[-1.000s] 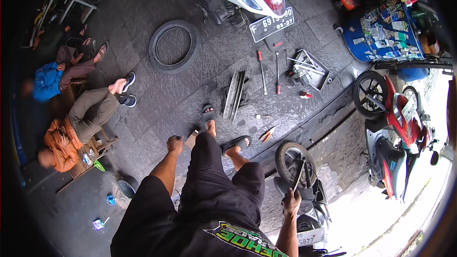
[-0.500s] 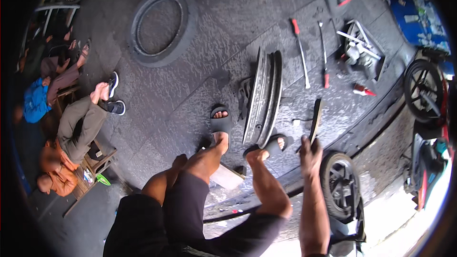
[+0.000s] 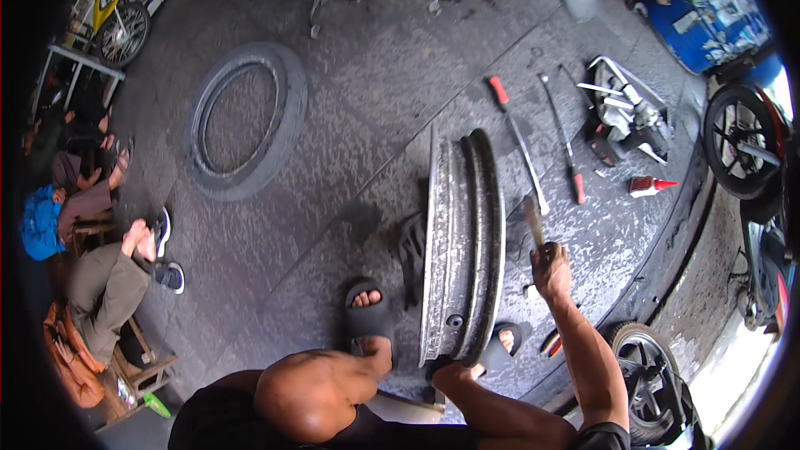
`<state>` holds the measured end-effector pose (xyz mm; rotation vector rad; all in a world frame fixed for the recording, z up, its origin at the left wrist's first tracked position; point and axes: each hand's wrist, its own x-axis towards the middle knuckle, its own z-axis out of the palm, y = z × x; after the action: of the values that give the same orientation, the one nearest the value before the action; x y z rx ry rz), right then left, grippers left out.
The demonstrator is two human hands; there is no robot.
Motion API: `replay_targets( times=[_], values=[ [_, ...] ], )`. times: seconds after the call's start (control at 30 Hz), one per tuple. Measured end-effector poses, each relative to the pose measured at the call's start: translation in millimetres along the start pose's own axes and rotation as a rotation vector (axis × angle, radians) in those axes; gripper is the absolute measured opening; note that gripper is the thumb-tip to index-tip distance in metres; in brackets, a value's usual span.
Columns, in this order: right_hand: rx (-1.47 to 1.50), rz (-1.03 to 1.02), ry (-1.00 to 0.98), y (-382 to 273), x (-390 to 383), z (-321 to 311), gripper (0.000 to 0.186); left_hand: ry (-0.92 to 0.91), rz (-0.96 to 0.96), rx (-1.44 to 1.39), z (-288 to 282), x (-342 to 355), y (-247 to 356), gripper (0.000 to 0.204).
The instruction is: The person is removing a tire from a motorcycle rim, cleaning the rim with a wire brush, and preparing it for a new tire.
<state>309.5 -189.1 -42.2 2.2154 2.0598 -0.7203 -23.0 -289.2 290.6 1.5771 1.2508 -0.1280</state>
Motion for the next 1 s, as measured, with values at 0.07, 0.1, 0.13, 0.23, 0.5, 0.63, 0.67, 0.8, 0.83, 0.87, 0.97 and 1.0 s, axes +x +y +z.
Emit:
replay_targets(
  times=[0.07,0.1,0.13,0.23,0.5,0.63,0.67,0.8,0.83,0.87,0.97,1.0],
  values=[
    [-0.029,-0.165,0.149,1,-12,-8,0.046,0.109,-0.084,0.042,89,-32,-81,0.025],
    [0.046,-0.145,0.050,2,-13,-19,0.046,0.204,-0.172,0.026,96,-17,-119,0.025],
    [0.120,-0.124,-0.058,1,-17,-33,0.046,0.293,-0.261,0.002,103,3,-150,0.026],
    [0.286,-0.129,-0.054,-25,-41,-80,0.041,0.585,-0.512,-0.072,143,47,-255,0.035],
    [0.596,-0.152,-0.073,-11,-122,-97,0.034,0.814,0.747,0.541,-10,63,-79,0.047],
    [0.772,-0.030,-0.009,-16,-167,-106,0.028,0.790,0.856,0.718,-26,73,-75,0.032],
    [0.799,0.011,0.001,-9,-175,-102,0.027,0.798,0.858,0.746,-29,75,-75,0.032],
    [0.950,0.164,0.039,13,-201,-83,0.028,0.802,0.789,0.766,-41,75,-72,0.035],
    [0.950,0.179,0.036,21,-205,-80,0.028,0.793,0.790,0.743,-41,75,-67,0.034],
    [0.957,0.195,0.037,28,-208,-75,0.028,0.785,0.784,0.721,-41,75,-63,0.034],
    [0.904,0.154,0.014,38,-201,-62,0.029,0.702,0.735,0.710,-44,75,-61,0.035],
    [0.861,0.166,0.015,39,-193,-54,0.030,0.693,0.731,0.720,-44,74,-61,0.035]
  ],
)
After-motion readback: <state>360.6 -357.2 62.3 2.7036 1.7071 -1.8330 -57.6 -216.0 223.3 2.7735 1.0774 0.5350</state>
